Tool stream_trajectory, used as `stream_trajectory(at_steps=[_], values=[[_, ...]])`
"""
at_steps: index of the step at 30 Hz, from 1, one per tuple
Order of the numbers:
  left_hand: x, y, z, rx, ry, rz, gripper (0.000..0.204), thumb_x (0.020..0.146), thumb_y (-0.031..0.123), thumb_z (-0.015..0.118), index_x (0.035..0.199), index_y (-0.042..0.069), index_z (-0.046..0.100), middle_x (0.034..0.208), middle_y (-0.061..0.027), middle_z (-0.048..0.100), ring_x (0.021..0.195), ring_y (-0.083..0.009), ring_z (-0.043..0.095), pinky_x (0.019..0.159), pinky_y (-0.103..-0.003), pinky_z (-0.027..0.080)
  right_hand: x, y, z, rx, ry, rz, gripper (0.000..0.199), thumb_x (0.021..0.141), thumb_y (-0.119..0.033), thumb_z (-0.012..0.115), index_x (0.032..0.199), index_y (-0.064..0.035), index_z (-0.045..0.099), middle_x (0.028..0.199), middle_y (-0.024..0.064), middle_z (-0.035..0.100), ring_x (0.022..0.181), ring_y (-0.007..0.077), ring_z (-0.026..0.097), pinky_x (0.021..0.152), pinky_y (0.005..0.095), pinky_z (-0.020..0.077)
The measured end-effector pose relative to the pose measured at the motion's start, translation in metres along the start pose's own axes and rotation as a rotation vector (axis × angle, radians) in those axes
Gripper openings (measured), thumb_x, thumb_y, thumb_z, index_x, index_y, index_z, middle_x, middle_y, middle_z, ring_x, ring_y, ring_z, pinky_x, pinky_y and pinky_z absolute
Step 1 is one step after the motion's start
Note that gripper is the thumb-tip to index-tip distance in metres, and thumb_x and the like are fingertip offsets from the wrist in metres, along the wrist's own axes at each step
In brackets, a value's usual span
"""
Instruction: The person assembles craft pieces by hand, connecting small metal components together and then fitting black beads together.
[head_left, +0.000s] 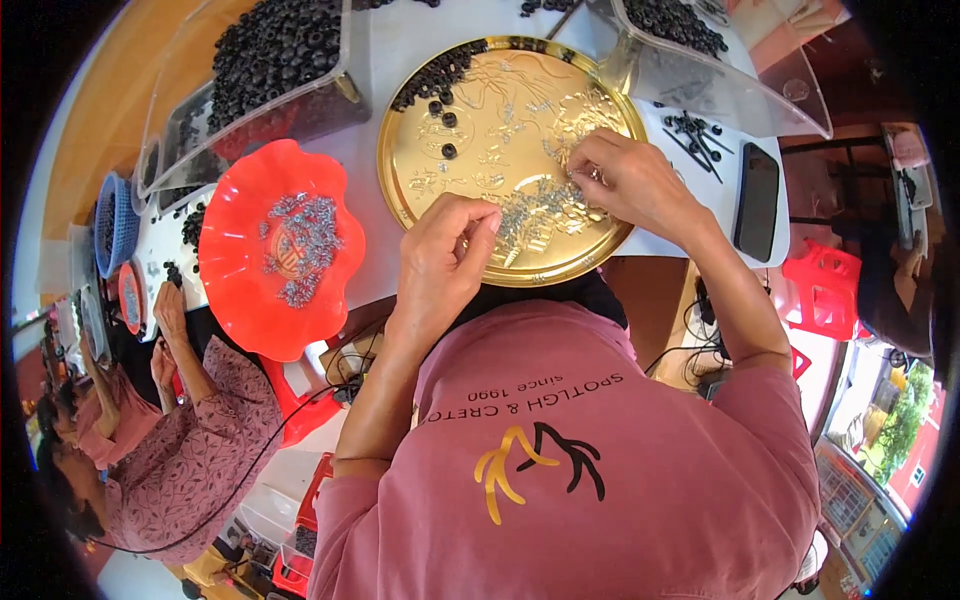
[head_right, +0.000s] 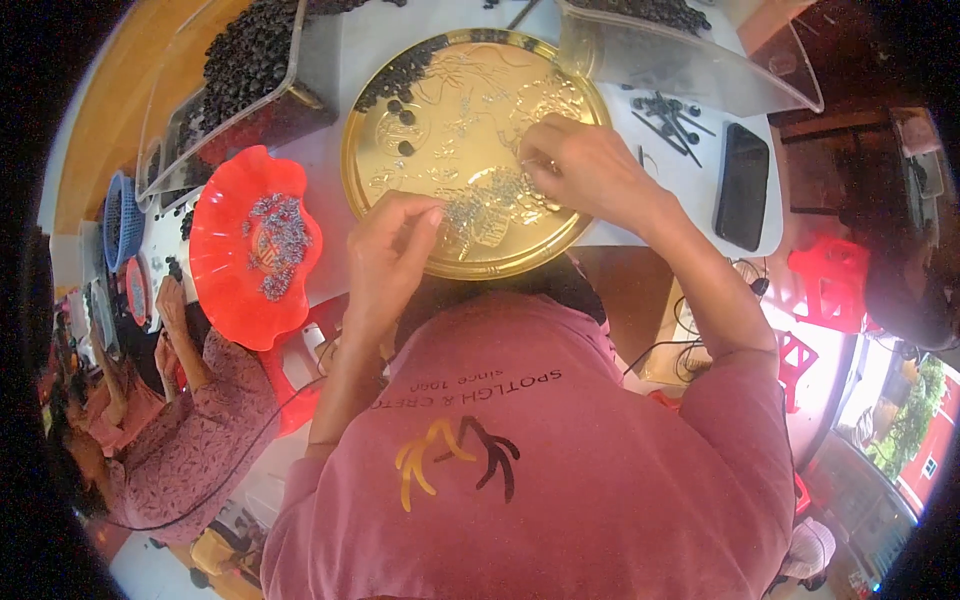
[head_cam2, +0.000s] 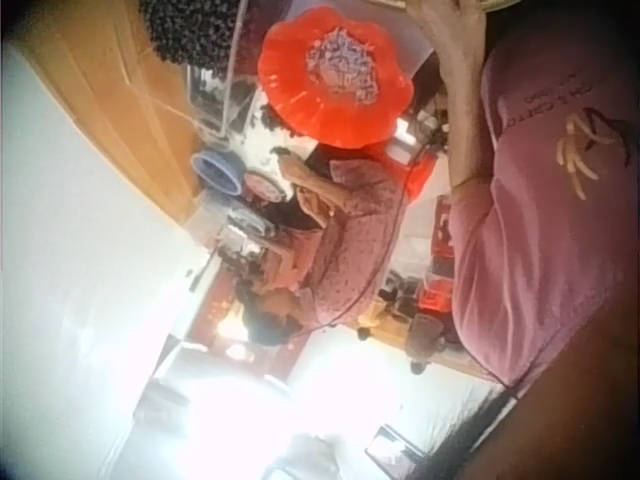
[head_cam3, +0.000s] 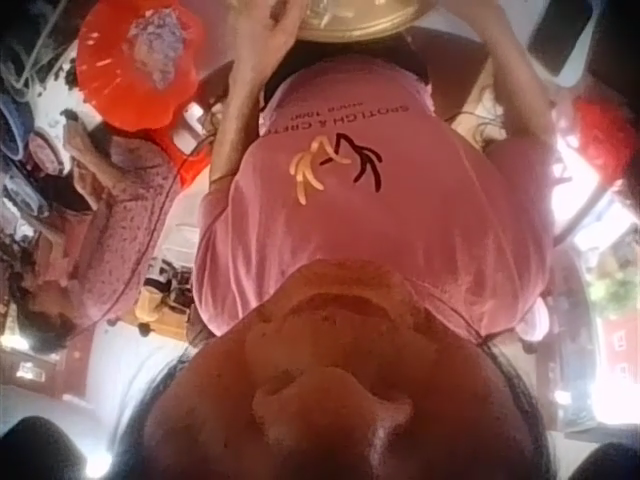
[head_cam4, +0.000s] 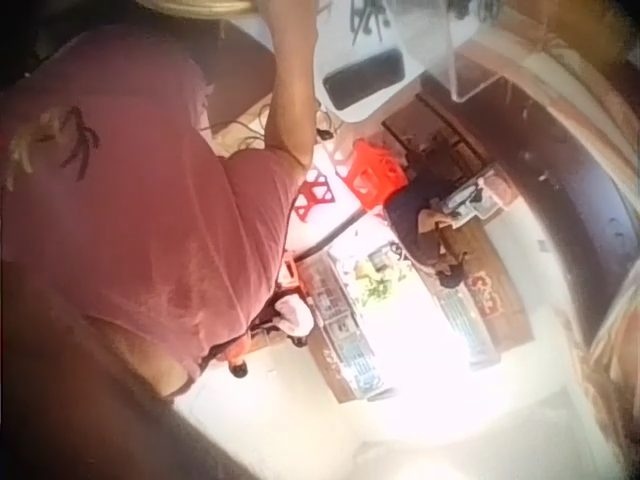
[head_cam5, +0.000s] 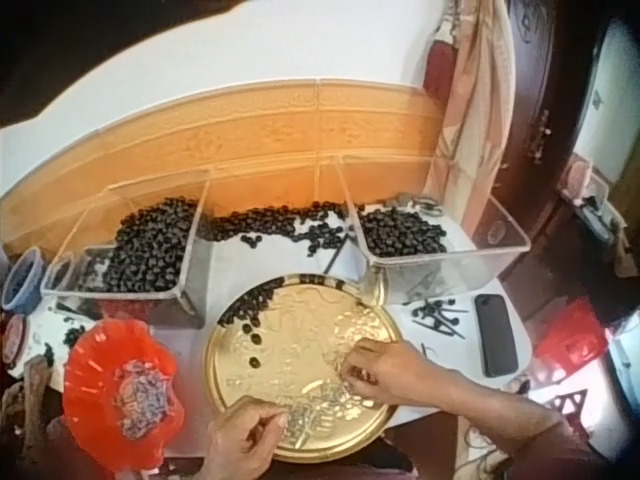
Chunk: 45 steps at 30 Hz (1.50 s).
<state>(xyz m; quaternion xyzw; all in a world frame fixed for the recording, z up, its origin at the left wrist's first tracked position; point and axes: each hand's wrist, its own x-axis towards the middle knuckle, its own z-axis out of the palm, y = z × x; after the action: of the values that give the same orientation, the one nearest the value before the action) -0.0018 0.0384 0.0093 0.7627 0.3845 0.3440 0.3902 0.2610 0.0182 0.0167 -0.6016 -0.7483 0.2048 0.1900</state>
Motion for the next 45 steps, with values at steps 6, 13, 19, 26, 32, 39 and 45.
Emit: stream_trajectory(at_steps=[6, 13, 19, 26, 32, 39, 45], values=[[0.001, -0.004, 0.001, -0.016, 0.028, 0.037, 0.006, 0.090, 0.004, 0.066, 0.096, 0.001, 0.066, 0.084, -0.0099, 0.064, 0.065, -0.0182, 0.062, 0.054, -0.029, 0.046, 0.003, -0.009, -0.015, 0.044, -0.071, 0.014, 0.015, 0.087, -0.018, 0.062, 0.096, -0.0079, 0.066, 0.099, 0.0131, 0.066, 0.088, 0.0320, 0.066, 0.078, 0.0411, 0.0515], [0.005, -0.002, -0.002, -0.020, 0.007, 0.043, 0.008, 0.090, 0.002, 0.066, 0.097, 0.000, 0.066, 0.084, -0.0113, 0.063, 0.066, -0.0207, 0.063, 0.056, -0.031, 0.049, 0.052, -0.024, -0.005, 0.025, -0.035, -0.103, 0.018, 0.090, -0.018, 0.060, 0.101, -0.0064, 0.068, 0.101, 0.0130, 0.066, 0.094, 0.0337, 0.064, 0.083, 0.0425, 0.0509], [0.008, -0.003, -0.002, -0.029, 0.029, 0.043, 0.009, 0.089, 0.002, 0.066, 0.098, 0.000, 0.065, 0.085, -0.0123, 0.063, 0.070, -0.0221, 0.065, 0.058, -0.032, 0.050, 0.125, -0.023, 0.033, -0.047, 0.190, -0.310, 0.016, 0.089, -0.013, 0.063, 0.102, -0.0055, 0.070, 0.095, 0.0115, 0.065, 0.087, 0.0328, 0.065, 0.076, 0.0414, 0.0511], [0.010, -0.005, -0.005, -0.045, 0.049, 0.017, 0.009, 0.089, 0.002, 0.067, 0.098, 0.000, 0.065, 0.085, -0.0131, 0.062, 0.069, -0.0229, 0.064, 0.058, -0.032, 0.050, 0.143, -0.015, 0.048, -0.136, 0.120, -0.263, 0.020, 0.087, -0.015, 0.067, 0.106, -0.0076, 0.069, 0.097, 0.0104, 0.065, 0.086, 0.0314, 0.065, 0.077, 0.0401, 0.0527], [0.015, -0.017, 0.007, -0.594, 0.198, -0.222, 0.027, 0.098, 0.012, 0.062, 0.122, -0.001, 0.058, 0.100, -0.0067, 0.067, 0.077, -0.0094, 0.062, 0.064, -0.022, 0.051, 0.106, -0.025, 0.025, 0.586, 0.030, -0.097, 0.016, 0.091, -0.011, 0.069, 0.105, -0.0026, 0.067, 0.085, -0.0024, 0.060, 0.073, 0.0049, 0.056, 0.064, 0.0233, 0.0466], [0.031, 0.001, 0.006, -0.801, 0.196, -0.234, 0.026, 0.099, 0.012, 0.061, 0.119, -0.004, 0.060, 0.099, -0.0078, 0.067, 0.079, -0.0106, 0.063, 0.063, -0.023, 0.052, 0.058, -0.052, 0.013, 0.570, 0.118, -0.118, 0.016, 0.088, -0.012, 0.070, 0.103, -0.0078, 0.068, 0.068, -0.0052, 0.051, 0.059, 0.0024, 0.042, 0.053, 0.0227, 0.0352], [0.027, 0.000, 0.007, -0.711, 0.193, -0.195, 0.025, 0.097, 0.008, 0.063, 0.120, -0.001, 0.062, 0.098, -0.0054, 0.065, 0.079, -0.0096, 0.062, 0.064, -0.022, 0.051, 0.046, -0.055, 0.010, 0.794, 0.096, 0.027, 0.023, 0.090, -0.014, 0.072, 0.112, -0.0065, 0.068, 0.076, -0.0033, 0.062, 0.065, 0.0028, 0.051, 0.059, 0.0204, 0.0415]])
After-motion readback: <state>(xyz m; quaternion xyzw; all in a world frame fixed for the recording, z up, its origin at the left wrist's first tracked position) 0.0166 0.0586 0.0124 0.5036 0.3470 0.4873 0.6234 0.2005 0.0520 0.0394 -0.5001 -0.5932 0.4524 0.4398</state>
